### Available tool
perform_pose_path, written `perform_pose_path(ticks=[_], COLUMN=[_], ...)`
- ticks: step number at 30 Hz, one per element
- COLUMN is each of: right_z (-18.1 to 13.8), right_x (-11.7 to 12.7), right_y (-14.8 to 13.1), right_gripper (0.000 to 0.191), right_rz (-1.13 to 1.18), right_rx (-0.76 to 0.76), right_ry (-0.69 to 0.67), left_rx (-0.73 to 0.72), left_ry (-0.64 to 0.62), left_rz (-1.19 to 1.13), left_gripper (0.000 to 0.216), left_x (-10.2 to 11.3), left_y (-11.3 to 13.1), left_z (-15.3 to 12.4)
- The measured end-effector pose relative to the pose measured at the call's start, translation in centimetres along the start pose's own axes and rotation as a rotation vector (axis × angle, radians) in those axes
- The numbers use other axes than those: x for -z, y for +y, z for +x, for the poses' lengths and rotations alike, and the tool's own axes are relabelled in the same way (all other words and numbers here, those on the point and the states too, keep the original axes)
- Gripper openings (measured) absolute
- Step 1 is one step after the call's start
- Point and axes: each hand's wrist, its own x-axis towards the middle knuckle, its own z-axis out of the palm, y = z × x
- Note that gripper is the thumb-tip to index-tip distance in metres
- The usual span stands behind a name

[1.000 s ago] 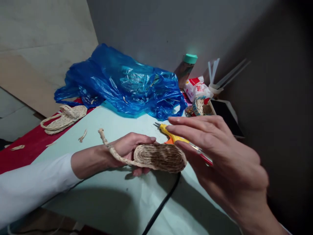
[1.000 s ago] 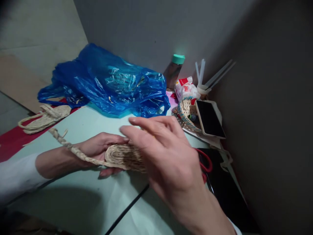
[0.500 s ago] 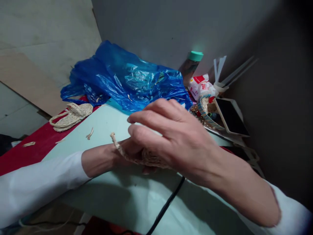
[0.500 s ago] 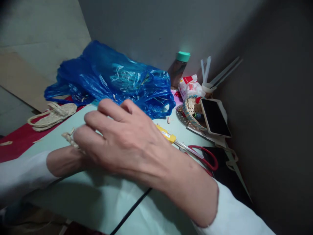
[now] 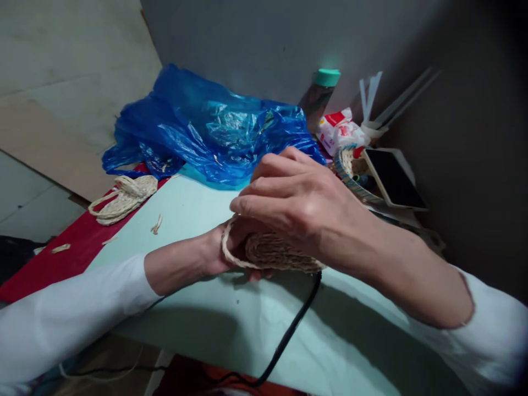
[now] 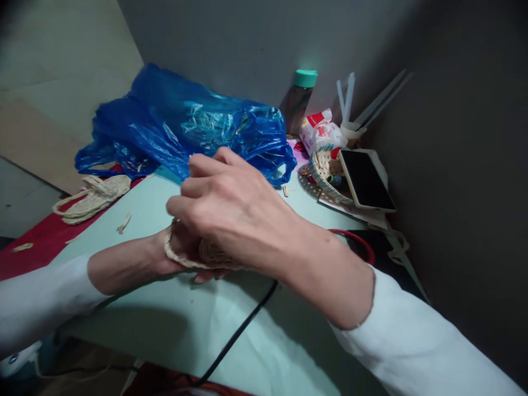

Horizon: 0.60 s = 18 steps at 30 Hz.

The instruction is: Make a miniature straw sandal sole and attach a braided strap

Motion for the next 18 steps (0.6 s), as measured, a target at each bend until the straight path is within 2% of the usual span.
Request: perform_pose_path(ticks=[2, 4, 7, 10, 14, 18], right_z=[-1.6, -3.3, -5.3, -6.5, -7.1, -7.4], right_x=[-0.4, -1.0, -1.9, -2.7, -3.3, -3.6], right_y=[0.4, 0.6, 0.6, 0.4, 0.0, -0.4], right_gripper=[0.016, 0.016, 0.011, 0.013, 0.016, 0.016], right_rz=[0.042, 0.151, 0.384, 0.503, 0.568, 0.594], right_rx=[-0.133, -0.268, -0.429, -0.518, -0.582, -0.577], right_ry=[0.093, 0.191, 0.291, 0.360, 0.327, 0.299], left_rx=[0.041, 0.021, 0.023, 0.031, 0.041, 0.044], left_ry=[-0.135, -0.192, -0.180, -0.156, -0.138, -0.126], left_rz=[0.118, 0.217, 0.252, 0.247, 0.261, 0.248], left_gripper=[0.025, 0.028, 0.033, 0.034, 0.033, 0.032], left_x=[0.1, 0.3, 0.1, -0.4, -0.8, -0.8], left_y=[0.0, 0.0, 0.1, 0.3, 0.3, 0.2], left_z=[-0.4, -0.7, -0.9, -1.0, -1.2, -1.2])
